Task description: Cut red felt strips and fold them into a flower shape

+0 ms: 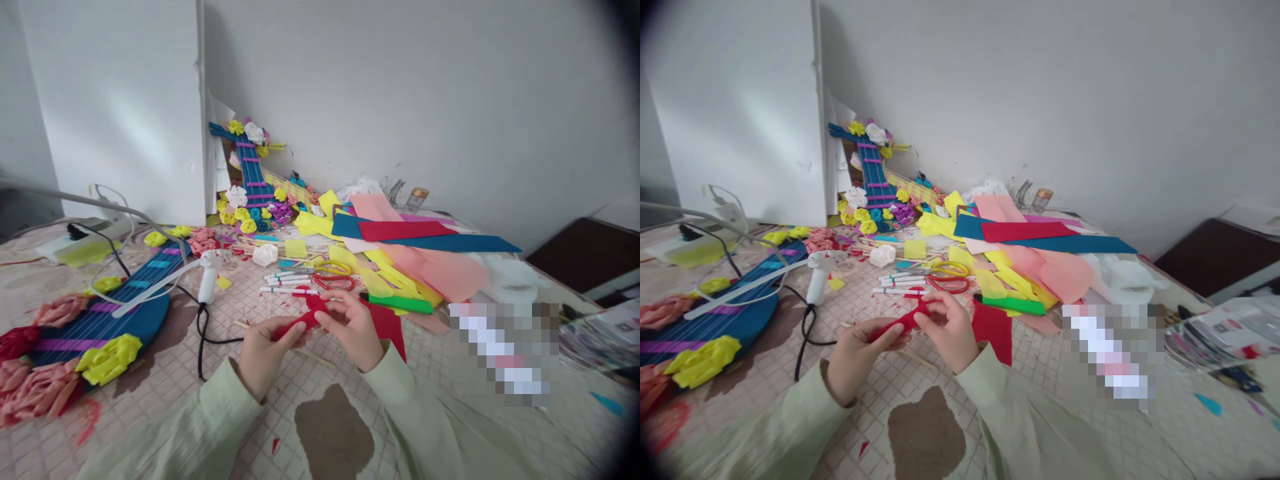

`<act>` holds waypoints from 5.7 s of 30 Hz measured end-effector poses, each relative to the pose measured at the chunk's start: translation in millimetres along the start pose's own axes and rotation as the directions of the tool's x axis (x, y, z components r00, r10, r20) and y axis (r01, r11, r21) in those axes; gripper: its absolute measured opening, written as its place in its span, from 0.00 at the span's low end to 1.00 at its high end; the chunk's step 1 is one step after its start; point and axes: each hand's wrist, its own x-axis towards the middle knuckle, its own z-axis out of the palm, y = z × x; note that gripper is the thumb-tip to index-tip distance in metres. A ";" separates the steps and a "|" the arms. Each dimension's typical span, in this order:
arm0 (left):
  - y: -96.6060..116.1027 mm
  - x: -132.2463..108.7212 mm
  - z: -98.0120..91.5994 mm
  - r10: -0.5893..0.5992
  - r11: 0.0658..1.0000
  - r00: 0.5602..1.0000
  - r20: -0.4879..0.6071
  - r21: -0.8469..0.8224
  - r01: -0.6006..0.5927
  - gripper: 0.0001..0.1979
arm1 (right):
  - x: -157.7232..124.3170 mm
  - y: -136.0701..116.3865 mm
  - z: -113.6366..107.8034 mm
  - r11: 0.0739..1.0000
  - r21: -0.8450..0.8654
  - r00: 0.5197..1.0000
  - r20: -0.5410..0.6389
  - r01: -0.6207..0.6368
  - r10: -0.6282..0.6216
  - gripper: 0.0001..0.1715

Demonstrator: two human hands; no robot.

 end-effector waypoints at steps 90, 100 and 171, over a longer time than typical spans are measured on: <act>1.9 -6.5 7.1 -0.077 0.968 0.992 0.104 0.247 0.049 0.11 | 11.2 -5.8 -13.0 0.923 0.381 0.966 -0.214 -0.054 0.145 0.16; -1.1 -6.8 4.7 -0.042 0.977 0.992 0.122 0.213 0.015 0.10 | 18.6 -11.7 -28.8 0.872 0.489 0.934 -0.313 0.002 0.173 0.18; -0.1 -10.9 2.1 0.147 0.845 0.959 0.244 0.472 -0.250 0.13 | 6.4 -5.1 -10.7 0.958 0.252 0.982 -0.093 -0.139 0.167 0.10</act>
